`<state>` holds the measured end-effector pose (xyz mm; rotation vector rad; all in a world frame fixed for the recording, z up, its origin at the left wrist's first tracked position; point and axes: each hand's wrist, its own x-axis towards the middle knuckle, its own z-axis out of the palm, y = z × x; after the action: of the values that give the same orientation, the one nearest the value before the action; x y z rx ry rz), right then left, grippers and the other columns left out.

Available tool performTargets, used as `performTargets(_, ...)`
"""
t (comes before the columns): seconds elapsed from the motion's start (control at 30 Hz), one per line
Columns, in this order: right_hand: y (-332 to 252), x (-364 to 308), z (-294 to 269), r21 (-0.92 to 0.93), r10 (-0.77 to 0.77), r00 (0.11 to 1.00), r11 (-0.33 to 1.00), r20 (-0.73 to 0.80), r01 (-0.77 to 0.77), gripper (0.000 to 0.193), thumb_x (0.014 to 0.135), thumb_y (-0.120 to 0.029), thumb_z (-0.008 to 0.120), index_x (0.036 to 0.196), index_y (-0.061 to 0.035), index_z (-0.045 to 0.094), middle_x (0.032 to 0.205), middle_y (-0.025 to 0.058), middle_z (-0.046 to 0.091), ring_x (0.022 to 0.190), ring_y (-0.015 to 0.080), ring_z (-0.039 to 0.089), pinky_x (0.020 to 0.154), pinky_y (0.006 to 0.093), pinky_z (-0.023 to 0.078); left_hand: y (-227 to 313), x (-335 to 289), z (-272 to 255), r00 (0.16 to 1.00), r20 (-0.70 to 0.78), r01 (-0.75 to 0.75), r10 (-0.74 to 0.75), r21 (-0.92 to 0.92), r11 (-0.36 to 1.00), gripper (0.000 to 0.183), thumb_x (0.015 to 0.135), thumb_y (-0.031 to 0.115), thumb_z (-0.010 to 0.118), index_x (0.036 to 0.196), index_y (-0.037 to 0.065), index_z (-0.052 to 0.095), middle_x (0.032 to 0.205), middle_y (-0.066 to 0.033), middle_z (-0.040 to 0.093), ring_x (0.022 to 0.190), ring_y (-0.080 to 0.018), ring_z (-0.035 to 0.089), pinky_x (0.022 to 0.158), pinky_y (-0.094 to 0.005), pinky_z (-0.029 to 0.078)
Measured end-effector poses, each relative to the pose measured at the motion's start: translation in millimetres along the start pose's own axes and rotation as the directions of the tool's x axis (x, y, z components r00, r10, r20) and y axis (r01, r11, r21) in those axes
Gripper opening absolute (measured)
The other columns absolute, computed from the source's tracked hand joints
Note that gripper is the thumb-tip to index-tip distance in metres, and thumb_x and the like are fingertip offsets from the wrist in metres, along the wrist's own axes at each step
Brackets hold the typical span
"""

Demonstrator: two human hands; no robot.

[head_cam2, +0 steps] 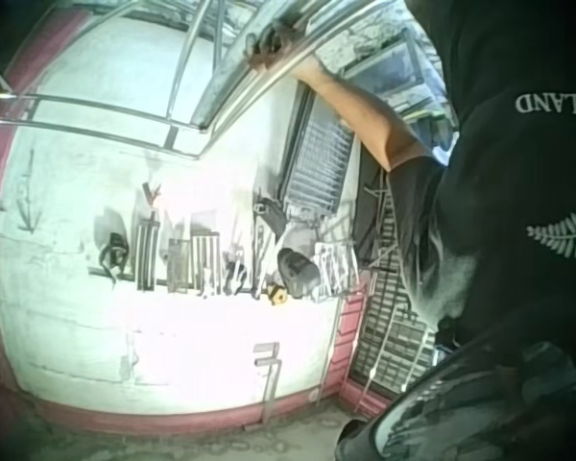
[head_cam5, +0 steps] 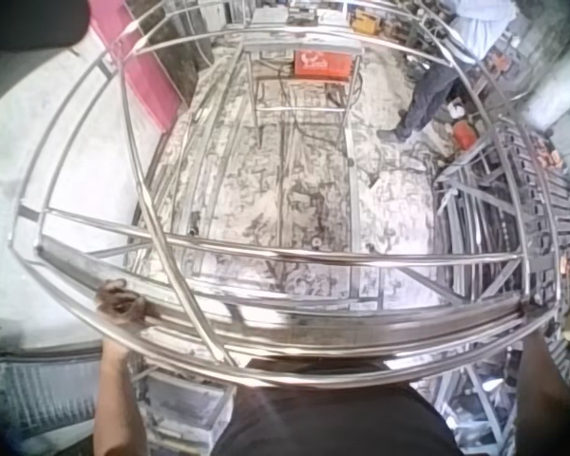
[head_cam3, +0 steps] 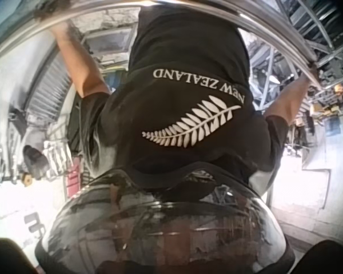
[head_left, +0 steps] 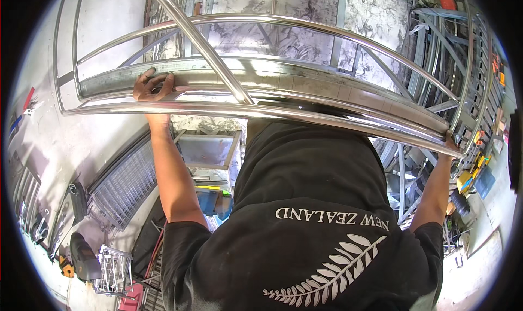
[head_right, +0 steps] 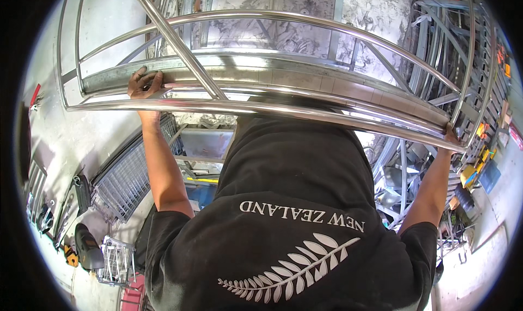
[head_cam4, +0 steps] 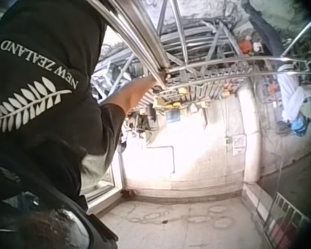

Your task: Measuring and cleaning a stainless steel rack in a metal fabrication workshop.

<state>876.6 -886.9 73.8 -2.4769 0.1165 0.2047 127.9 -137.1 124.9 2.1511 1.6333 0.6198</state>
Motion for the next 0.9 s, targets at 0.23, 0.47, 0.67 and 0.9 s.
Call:
performTargets(0.23, -20, -27, 28, 0.441, -0.033, 0.998, 0.897, 0.053, 0.006, 0.06, 0.082, -0.032, 0.092, 0.123, 0.0056, 0.071, 0.123, 0.0127, 0.071, 0.108, 0.0244, 0.065, 0.1, 0.0345, 0.051, -28, 5, -3, 0.944, 0.008, -0.329, 0.33, 0.108, 0.938, 0.028, 0.081, 0.02, 0.089, 0.098, 0.0, 0.079, 0.09, -0.0068, 0.078, 0.114, -0.026, 0.065, 0.118, -0.0459, 0.035)
performTargets(0.47, -23, -32, 36, 0.461, -0.195, 0.975, 0.86, -0.104, 0.221, 0.046, 0.079, -0.018, 0.094, 0.113, 0.0035, 0.074, 0.114, 0.012, 0.074, 0.101, 0.0228, 0.067, 0.095, 0.0349, 0.054, -8, 4, 0, 0.997, 0.041, 0.072, -0.066, -0.157, 0.985, 0.038, 0.083, 0.015, 0.087, 0.113, -0.003, 0.072, 0.092, -0.0119, 0.078, 0.102, -0.0197, 0.068, 0.122, -0.0457, 0.03)
performTargets(0.67, -19, -17, 26, 0.306, -0.092, 0.973, 0.939, -0.212, 0.156, 0.053, 0.075, -0.012, 0.096, 0.117, 0.0053, 0.069, 0.116, 0.012, 0.073, 0.099, 0.023, 0.068, 0.092, 0.0364, 0.056, -39, 5, 4, 0.991, 0.032, -0.132, 0.133, -0.036, 0.991, 0.023, 0.08, 0.027, 0.087, 0.089, 0.007, 0.084, 0.11, -0.0138, 0.071, 0.13, -0.0315, 0.053, 0.115, -0.0507, 0.039)
performTargets(0.9, -21, -16, 26, 0.308, 0.004, 0.991, 0.951, -0.131, 0.037, 0.06, 0.074, -0.009, 0.095, 0.124, 0.005, 0.065, 0.122, 0.0134, 0.071, 0.103, 0.0252, 0.069, 0.094, 0.0376, 0.056, -35, 4, 3, 0.985, 0.022, -0.173, 0.173, 0.033, 0.984, 0.021, 0.081, 0.025, 0.087, 0.091, 0.007, 0.084, 0.117, -0.013, 0.072, 0.135, -0.0313, 0.05, 0.116, -0.049, 0.038)
